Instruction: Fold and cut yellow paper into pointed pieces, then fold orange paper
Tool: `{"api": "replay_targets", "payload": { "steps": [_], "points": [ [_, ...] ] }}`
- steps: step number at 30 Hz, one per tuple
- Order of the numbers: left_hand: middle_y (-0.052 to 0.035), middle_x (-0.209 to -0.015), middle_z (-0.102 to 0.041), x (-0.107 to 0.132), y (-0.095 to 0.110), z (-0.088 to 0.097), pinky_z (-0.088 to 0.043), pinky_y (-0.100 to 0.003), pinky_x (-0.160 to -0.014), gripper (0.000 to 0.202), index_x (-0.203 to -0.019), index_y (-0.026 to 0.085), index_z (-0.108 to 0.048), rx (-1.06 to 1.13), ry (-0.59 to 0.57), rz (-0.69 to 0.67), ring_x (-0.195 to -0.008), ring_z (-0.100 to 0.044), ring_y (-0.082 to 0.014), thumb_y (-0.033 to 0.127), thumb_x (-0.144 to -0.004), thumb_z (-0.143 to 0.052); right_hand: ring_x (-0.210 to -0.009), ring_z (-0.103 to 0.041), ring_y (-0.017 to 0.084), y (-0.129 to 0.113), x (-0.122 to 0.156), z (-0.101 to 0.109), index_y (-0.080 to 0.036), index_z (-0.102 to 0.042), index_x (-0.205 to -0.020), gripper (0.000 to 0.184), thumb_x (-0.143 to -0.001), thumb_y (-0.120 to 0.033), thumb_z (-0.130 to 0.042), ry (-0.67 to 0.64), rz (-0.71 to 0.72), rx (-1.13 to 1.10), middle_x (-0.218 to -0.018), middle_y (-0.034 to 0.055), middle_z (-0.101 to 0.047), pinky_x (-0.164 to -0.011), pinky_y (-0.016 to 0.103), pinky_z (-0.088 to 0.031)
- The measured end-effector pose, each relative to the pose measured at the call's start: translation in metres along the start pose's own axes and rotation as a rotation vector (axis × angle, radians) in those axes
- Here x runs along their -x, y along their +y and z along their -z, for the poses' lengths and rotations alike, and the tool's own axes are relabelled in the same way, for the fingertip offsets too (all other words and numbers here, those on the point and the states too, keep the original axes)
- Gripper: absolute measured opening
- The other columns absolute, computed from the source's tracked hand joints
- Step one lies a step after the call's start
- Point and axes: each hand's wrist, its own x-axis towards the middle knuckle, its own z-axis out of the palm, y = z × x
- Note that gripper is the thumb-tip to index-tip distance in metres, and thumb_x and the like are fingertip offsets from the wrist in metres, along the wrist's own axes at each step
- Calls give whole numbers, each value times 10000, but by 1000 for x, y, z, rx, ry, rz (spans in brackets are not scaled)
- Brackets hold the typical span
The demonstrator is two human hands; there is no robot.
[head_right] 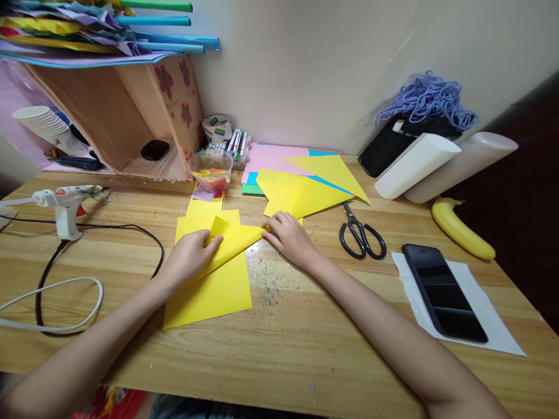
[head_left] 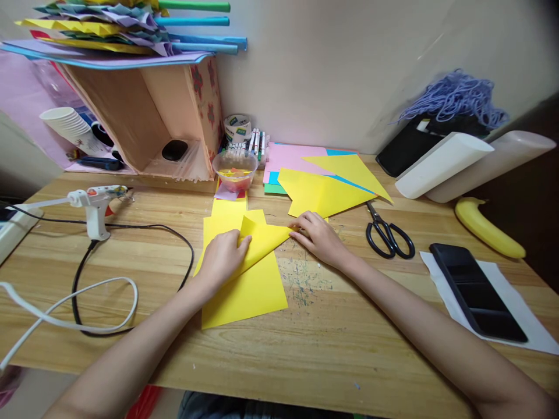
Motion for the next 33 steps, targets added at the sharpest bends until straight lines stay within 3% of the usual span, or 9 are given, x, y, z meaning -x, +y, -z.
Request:
{"api": "replay_targets", "payload": {
  "steps": [6,20,25,33],
  "points": [
    [-85,-762,-653,1,3,1,-281,-263,-513,360,-713,172,-532,-69,-10,19,-691,-598,-211,417,-871,-320,-824,-493,204,-1,0,0,-176,-546,-923,134,-850,-277,-495,4,7,18,-866,68,-530,-716,317,-415],
    [-109,-738,-664,9,14,-3,-407,-292,-550,338,-954,128,-463,-219,19,95,-694,-639,-261,407,-885,-287,-803,-490,202,-4,1,1,-168,-555,-920,131,-854,-253,-481,9,36,83,-877,81,-529,-687,313,-413],
    [-112,-724,-666,9,15,-3,-417,-293,-539,336,-964,122,-451,-240,32,102,-680,-644,-268,407,-884,-291,-811,-497,206,-5,2,2,-159,-575,-868,157,-871,-235,-438,11,103,161,-882,99,-556,-682,321,-414],
    [-112,-673,-660,11,15,-4,-417,-284,-532,378,-1012,102,-429,-262,71,128,-658,-648,-271,429,-875,-301,-838,-518,188,-5,5,0,-168,-601,-973,216,-880,-153,-405,6,235,210,-951,82,-614,-697,304,-424]
  ]
}}
